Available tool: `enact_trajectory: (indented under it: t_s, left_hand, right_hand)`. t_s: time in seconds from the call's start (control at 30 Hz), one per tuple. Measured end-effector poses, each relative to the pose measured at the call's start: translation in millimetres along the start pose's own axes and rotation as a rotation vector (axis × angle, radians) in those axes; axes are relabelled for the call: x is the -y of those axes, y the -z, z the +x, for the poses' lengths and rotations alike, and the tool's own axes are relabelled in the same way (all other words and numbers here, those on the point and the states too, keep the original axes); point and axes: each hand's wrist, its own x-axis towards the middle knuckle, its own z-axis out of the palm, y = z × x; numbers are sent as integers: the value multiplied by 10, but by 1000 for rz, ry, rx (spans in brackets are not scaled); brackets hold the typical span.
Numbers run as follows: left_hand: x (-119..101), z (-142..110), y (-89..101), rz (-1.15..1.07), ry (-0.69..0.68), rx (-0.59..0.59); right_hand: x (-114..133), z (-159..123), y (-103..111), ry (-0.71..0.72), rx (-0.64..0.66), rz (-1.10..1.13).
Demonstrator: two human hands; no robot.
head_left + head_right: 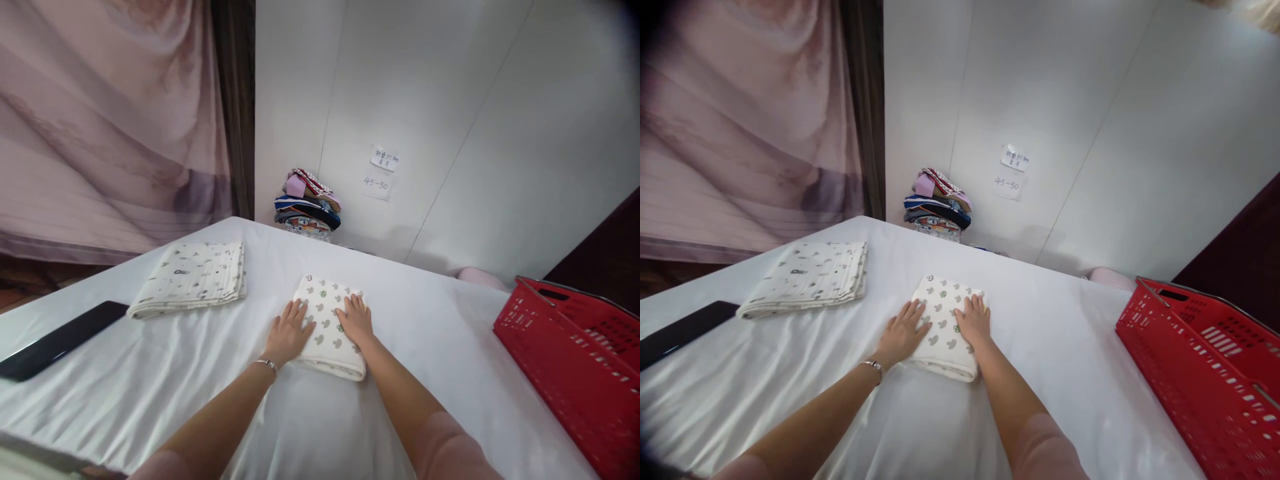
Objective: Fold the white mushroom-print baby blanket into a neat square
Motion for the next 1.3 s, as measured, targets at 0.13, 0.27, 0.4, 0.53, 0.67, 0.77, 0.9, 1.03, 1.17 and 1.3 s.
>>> enact_trajectory:
  t_s: [0.13,0.27,0.4,0.53,0.67,0.77,0.9,1.03,1.17,1.3]
  left_hand:
    - [1,1,-2,-8,5,4]
    - [11,4,2,-18,3,1]
    - [21,-11,-7,-26,-1,-10]
    - [42,-20,-14,-20,-1,-12]
    - [94,139,85,13,-111,47]
    - [90,395,223,120,-200,101]
    - [-37,613,314,200,-177,105]
    - [-166,389,255,105,-137,44]
    - [-184,-164,152,-53,-150,-30]
    - [-95,-720,58,-141,-212,-122]
  right_hand:
    - [-44,116,107,20,10,-5]
    - [-135,404,266,64,-7,-34]
    - [-240,716,383,59,132,12]
    - [-349,877,435,58,199,48]
    - [-512,789,471,-13,246,94]
    - [-696,489,487,-116,278,136]
    - [-900,-208,433,-228,323,345]
    - [-970,-823,370,-276,397,515]
    - [-965,-982,421,-201,276,445]
    - [-869,-895,387,-180,189,604]
